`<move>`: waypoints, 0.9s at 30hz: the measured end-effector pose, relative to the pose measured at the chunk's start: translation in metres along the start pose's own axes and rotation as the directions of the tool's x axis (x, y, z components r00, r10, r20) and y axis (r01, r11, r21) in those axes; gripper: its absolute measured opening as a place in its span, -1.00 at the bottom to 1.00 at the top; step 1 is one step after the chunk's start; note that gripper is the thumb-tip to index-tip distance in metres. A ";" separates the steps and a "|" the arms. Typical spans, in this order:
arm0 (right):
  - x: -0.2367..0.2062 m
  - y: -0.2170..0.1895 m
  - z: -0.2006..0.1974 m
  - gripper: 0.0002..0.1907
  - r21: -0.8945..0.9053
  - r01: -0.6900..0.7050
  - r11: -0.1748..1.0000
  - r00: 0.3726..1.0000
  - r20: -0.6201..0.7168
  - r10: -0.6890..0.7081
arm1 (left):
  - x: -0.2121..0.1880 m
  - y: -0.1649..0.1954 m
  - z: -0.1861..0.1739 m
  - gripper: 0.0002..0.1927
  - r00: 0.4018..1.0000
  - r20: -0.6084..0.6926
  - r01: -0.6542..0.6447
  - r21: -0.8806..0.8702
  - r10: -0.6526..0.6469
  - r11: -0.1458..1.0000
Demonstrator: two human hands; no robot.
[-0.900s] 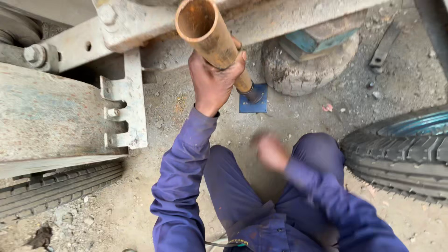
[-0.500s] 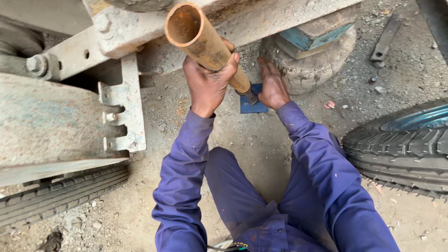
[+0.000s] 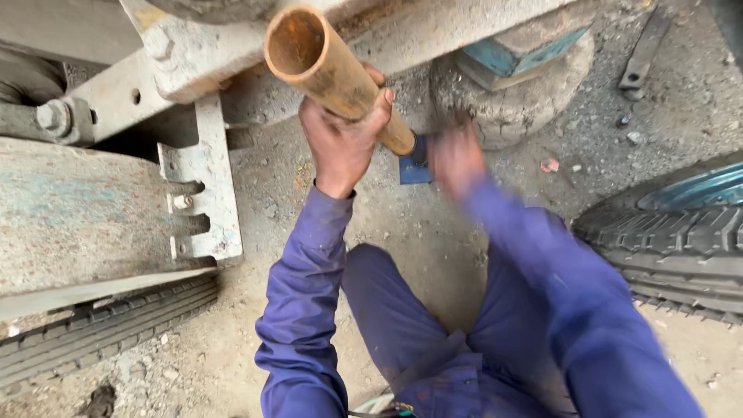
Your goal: The person kneels beside a trailer axle and fits a rusted metal pipe over a jack handle, then repeatedly pumps the pipe up and down to raise the jack under the trailer frame. Another person briefly reaches toward the jack before the person continues pumping.
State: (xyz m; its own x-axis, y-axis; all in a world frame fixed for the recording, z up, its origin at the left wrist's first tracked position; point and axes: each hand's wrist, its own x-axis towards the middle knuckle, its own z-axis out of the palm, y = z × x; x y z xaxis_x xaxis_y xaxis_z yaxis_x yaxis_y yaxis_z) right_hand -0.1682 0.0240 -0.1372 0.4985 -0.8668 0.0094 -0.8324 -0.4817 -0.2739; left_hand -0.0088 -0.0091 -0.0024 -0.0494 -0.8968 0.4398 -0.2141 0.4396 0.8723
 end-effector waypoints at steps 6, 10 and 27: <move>-0.125 -0.029 0.115 -0.83 0.860 0.120 0.495 0.680 0.292 -0.673 | 0.001 -0.013 0.001 -0.75 0.999 -0.045 0.015 -0.014 -0.016 1.000; -0.118 -0.011 0.144 -0.72 0.644 -0.033 0.764 0.826 0.448 -0.342 | -0.013 -0.024 0.003 -0.79 1.000 -0.020 0.014 -0.022 -0.014 1.000; -0.017 0.029 0.085 -0.45 0.359 -0.129 0.924 0.978 -0.110 0.179 | -0.014 -0.038 -0.004 -0.81 0.998 -0.017 0.067 -0.054 -0.068 0.996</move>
State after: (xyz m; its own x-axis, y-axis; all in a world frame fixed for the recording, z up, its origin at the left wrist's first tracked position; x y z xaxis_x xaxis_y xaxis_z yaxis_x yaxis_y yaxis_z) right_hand -0.1798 0.0357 -0.2274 0.3116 -0.9479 0.0656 -0.7467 -0.2870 -0.6000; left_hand 0.0038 -0.0128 -0.0411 -0.0183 -0.9235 0.3831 -0.1635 0.3808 0.9101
